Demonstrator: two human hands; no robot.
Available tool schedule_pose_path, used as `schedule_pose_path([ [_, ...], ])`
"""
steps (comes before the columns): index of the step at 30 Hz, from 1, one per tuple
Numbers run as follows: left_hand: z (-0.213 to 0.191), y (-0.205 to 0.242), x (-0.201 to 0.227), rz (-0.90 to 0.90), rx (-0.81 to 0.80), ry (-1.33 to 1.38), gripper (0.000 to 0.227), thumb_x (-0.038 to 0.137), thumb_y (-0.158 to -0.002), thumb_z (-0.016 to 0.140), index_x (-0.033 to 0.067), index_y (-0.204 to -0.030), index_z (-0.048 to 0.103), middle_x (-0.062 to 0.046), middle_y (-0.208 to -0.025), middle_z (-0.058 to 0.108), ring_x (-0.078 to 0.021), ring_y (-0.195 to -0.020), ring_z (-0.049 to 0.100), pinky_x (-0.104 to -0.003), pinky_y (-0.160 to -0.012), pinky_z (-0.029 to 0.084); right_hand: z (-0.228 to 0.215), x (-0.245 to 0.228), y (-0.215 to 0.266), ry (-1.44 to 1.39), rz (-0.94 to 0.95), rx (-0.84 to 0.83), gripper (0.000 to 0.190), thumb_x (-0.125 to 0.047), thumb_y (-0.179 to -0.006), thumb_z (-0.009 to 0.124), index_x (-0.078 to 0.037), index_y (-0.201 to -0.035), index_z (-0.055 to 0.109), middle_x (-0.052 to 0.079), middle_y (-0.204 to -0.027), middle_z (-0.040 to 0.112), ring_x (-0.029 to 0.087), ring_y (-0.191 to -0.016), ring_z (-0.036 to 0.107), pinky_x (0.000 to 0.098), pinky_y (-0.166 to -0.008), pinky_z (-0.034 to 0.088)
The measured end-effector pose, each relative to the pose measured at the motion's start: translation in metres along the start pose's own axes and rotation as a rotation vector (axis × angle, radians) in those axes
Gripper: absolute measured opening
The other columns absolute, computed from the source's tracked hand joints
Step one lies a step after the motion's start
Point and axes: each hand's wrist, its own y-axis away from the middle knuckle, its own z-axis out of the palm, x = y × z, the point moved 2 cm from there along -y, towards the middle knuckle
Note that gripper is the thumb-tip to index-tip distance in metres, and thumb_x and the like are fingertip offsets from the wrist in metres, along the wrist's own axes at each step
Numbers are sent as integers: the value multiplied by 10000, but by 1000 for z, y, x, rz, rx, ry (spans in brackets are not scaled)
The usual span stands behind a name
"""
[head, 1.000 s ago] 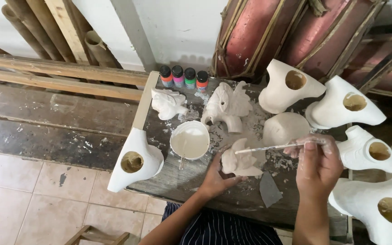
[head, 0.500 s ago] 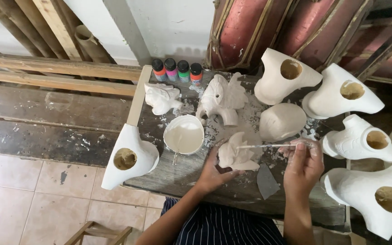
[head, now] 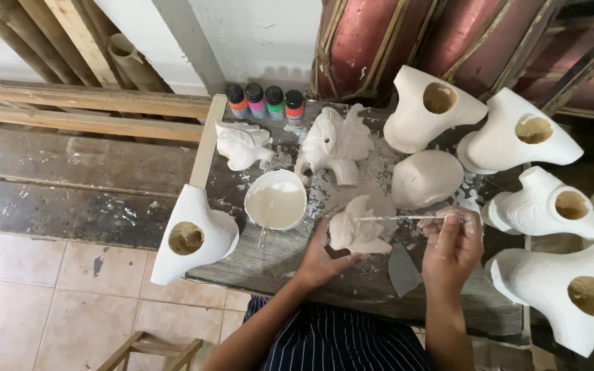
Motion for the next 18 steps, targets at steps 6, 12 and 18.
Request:
schedule_pose_path([
  [6,-7,2,8,-17,21,-52,1023,79,-637,976,109,-1499,426,-83,-1395,562,-173,-1269,525,-312,-952,598,-6,-3,5,37,19,-42,192,-159,-1157,428,-62,-1016,514,63,-921,558,125,-709,636,239,-661,553],
  [12,1,-2,11,45,-24,-9,1036,37,-655,947,94,-1524,386,-120,-1456,519,-207,-1311,505,-338,-979,605,-4,-1,-3,-23,2,49,202,-156,-1174,389,-65,-1020,481,50,-972,527,104,-751,618,231,-709,557],
  [18,3,-2,9,49,-31,36,1051,16,-653,940,86,-1531,367,-126,-1458,516,-211,-1314,508,-342,-985,602,-10,7,0,-9,46,33,197,-135,-1174,396,-80,-1002,474,30,-953,507,89,-734,579,234,-713,540],
])
